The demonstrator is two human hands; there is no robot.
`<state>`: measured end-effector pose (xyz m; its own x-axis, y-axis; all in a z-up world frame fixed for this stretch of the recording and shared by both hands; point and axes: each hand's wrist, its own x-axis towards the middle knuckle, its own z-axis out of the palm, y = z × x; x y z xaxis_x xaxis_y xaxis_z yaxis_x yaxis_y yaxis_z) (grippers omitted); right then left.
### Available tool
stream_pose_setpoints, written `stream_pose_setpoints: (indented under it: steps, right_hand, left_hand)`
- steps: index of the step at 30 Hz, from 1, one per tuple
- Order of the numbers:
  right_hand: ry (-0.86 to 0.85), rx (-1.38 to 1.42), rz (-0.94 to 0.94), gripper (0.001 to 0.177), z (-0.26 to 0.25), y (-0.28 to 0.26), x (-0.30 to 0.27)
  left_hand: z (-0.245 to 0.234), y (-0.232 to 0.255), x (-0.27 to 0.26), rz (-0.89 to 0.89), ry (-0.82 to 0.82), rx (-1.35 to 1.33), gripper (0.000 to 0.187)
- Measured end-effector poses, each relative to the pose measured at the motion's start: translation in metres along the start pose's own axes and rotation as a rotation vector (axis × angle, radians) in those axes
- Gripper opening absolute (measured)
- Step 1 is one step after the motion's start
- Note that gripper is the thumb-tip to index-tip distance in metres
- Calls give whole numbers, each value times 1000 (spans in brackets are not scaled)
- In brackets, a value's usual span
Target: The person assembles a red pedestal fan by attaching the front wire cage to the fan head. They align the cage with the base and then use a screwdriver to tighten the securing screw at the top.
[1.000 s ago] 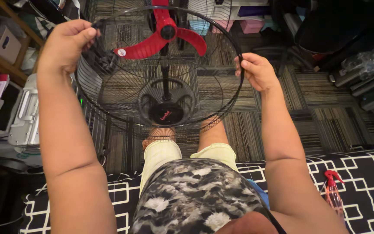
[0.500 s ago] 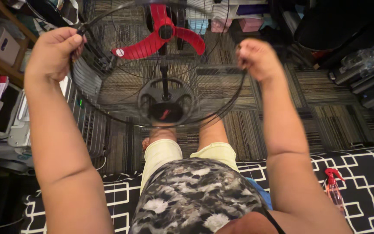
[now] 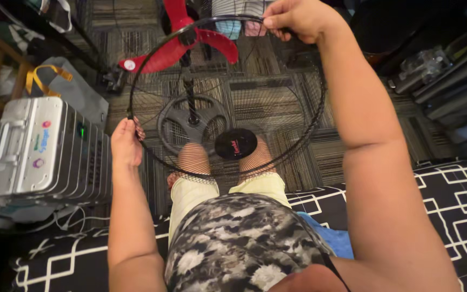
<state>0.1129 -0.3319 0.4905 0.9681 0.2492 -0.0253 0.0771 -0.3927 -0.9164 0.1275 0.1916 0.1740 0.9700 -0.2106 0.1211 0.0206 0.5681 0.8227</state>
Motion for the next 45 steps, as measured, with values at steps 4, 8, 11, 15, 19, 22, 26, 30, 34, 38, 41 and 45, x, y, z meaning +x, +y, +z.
stream_pose_setpoints:
  steps: [4, 8, 11, 15, 19, 22, 26, 30, 34, 38, 41, 45]
  right_hand:
    - [-100, 73, -18, 8, 18, -17, 12]
    - [-115, 7, -23, 9, 34, -38, 6]
    - [-109, -4, -42, 9, 41, -47, -2]
    - [-93, -5, -30, 10, 44, -50, -9]
    - [-100, 28, -43, 9, 47, -50, -13]
    - [-78, 24, -43, 10, 49, -51, -17]
    - [-23, 2, -32, 12, 48, -55, -36]
    - [54, -107, -68, 14, 54, -57, -50]
    - [91, -125, -82, 18, 60, -52, -53]
    - [84, -55, -141, 19, 42, -38, -66]
    - [104, 4, -118, 22, 25, -25, -71]
    - [94, 111, -107, 19, 8, -10, -67]
  left_hand:
    - [-31, 20, -14, -70, -185, -114, 12]
    - [-29, 68, -25, -238, -283, 136, 20]
    - [-8, 120, -18, -306, -358, 433, 37]
    - [54, 186, 16, -176, -363, 859, 56]
    - [151, 219, 56, 278, -484, 1104, 53]
    - [223, 208, 73, 236, -522, 1070, 38]
    - [261, 191, 71, 348, -540, 1073, 26]
    - [261, 175, 70, 363, -471, 999, 24]
    - [224, 173, 81, 90, -420, 942, 32]
    - [124, 172, 66, -1, -521, 825, 36]
    - [43, 126, 27, -182, -566, 594, 49]
    - [-17, 36, -25, -337, -439, 303, 41]
